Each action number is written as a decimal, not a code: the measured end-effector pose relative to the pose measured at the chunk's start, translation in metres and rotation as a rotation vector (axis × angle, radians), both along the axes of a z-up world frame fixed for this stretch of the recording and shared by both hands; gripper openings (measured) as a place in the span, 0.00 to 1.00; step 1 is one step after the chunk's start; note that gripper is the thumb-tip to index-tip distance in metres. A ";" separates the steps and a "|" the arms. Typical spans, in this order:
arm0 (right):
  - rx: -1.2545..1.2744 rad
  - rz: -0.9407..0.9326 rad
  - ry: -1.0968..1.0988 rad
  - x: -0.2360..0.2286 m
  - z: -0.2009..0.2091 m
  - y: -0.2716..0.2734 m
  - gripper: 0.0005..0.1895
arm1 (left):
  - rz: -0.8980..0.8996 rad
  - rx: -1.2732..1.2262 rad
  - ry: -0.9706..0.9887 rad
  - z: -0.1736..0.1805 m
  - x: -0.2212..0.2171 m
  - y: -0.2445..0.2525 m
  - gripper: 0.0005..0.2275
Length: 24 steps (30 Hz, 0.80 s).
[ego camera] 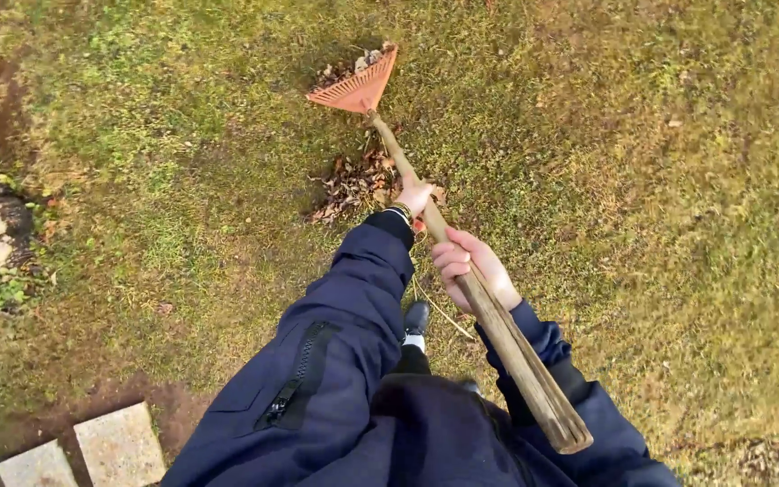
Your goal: The person uses a garden rake to gather dry leaves and debris on a grassy lawn. They repeatedly pull the rake towards themselves to form a pile of leaves near a hedge and a tree trunk.
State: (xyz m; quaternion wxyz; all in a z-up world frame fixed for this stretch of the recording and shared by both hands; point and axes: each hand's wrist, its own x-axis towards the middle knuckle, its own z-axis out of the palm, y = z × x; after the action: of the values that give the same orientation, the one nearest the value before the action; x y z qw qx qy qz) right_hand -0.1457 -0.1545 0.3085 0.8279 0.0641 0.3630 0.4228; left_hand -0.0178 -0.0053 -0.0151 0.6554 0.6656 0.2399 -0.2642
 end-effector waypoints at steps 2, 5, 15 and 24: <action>-0.011 0.003 0.024 -0.017 -0.011 0.000 0.09 | 0.095 -0.003 -0.229 0.091 -0.033 -0.002 0.27; 0.124 -0.053 0.062 -0.042 0.010 -0.006 0.09 | 0.025 0.062 0.199 -0.029 -0.021 -0.004 0.30; -0.151 -0.032 0.046 -0.154 0.055 -0.063 0.23 | -0.085 0.123 0.272 0.072 -0.140 -0.056 0.22; -0.104 -0.164 0.157 -0.283 0.124 -0.081 0.11 | -0.240 0.006 0.283 0.113 -0.252 -0.079 0.19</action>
State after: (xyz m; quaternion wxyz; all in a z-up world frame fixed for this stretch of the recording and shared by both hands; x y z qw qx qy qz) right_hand -0.4290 -0.2351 0.4329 0.8308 0.0834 0.4418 0.3282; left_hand -0.2697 -0.0842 0.0977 0.5768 0.6478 0.2494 -0.4306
